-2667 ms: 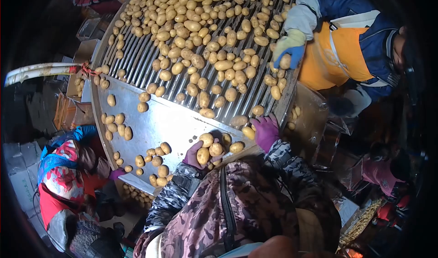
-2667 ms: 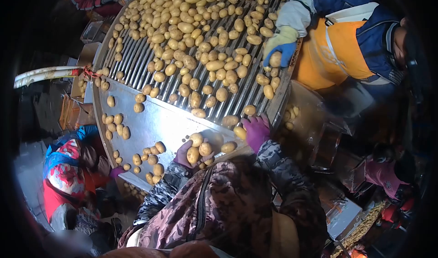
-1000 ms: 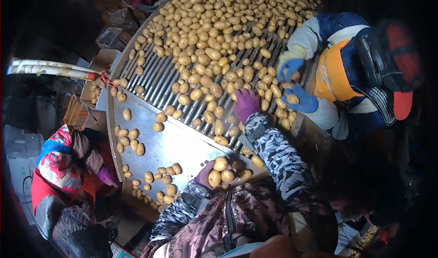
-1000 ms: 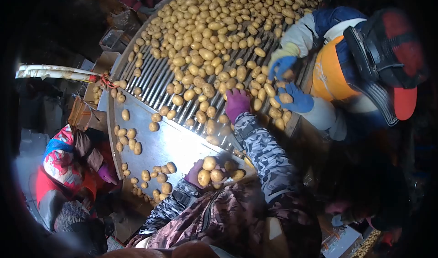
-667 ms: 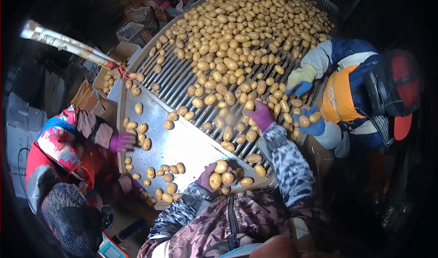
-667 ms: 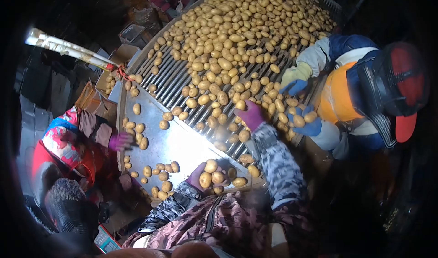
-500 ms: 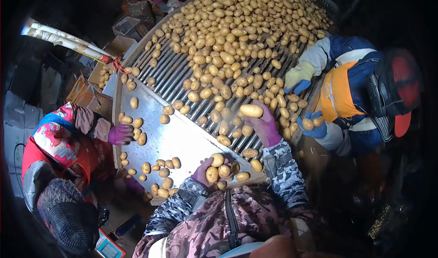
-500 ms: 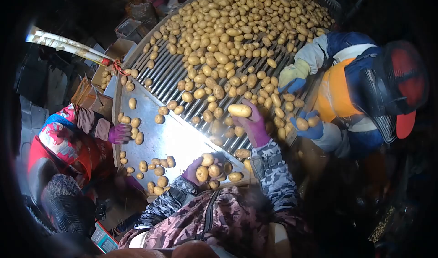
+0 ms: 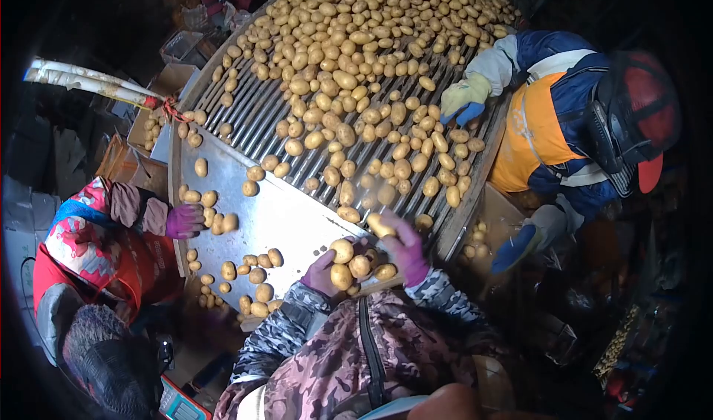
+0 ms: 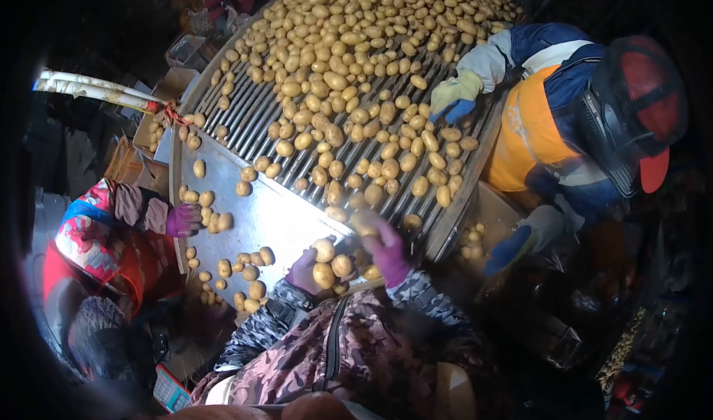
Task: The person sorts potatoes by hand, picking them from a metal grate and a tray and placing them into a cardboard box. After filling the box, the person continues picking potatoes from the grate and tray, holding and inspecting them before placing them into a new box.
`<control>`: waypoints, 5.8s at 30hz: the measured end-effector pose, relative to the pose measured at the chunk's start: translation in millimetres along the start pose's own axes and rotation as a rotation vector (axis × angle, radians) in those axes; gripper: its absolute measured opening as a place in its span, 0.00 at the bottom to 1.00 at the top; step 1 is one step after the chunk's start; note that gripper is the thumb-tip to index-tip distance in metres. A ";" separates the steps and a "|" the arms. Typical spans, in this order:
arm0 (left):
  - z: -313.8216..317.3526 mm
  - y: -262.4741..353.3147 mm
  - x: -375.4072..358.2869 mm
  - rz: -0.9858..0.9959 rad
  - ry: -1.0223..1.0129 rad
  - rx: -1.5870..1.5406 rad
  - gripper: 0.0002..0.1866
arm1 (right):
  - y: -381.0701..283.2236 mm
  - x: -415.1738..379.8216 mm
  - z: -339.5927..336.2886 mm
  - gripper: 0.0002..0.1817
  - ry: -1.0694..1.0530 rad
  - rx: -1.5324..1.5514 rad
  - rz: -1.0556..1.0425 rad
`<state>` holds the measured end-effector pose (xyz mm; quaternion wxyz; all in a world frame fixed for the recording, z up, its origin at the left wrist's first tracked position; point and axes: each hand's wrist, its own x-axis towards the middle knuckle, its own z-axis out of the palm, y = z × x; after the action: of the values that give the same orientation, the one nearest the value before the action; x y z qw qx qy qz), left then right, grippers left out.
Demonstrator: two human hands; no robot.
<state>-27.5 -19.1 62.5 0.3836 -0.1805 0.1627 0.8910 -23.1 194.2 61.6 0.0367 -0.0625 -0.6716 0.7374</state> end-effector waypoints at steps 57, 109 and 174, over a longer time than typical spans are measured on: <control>-9.9 5.0 35.0 0.621 -0.046 1.207 0.22 | -67.0 -11.3 68.3 0.24 -0.414 -0.898 -0.602; -13.2 8.9 -12.3 0.238 0.071 0.224 0.24 | 23.3 -4.3 -44.0 0.29 -0.007 0.843 0.621; -34.8 24.1 -1.4 0.017 -0.472 -0.365 0.31 | -21.8 184.2 -28.5 0.28 0.126 -0.810 -0.255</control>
<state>-37.6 -50.6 36.0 0.3648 -0.0328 -0.0923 0.9259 -202.0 249.7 72.9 0.1411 -0.0332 -0.9056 0.3985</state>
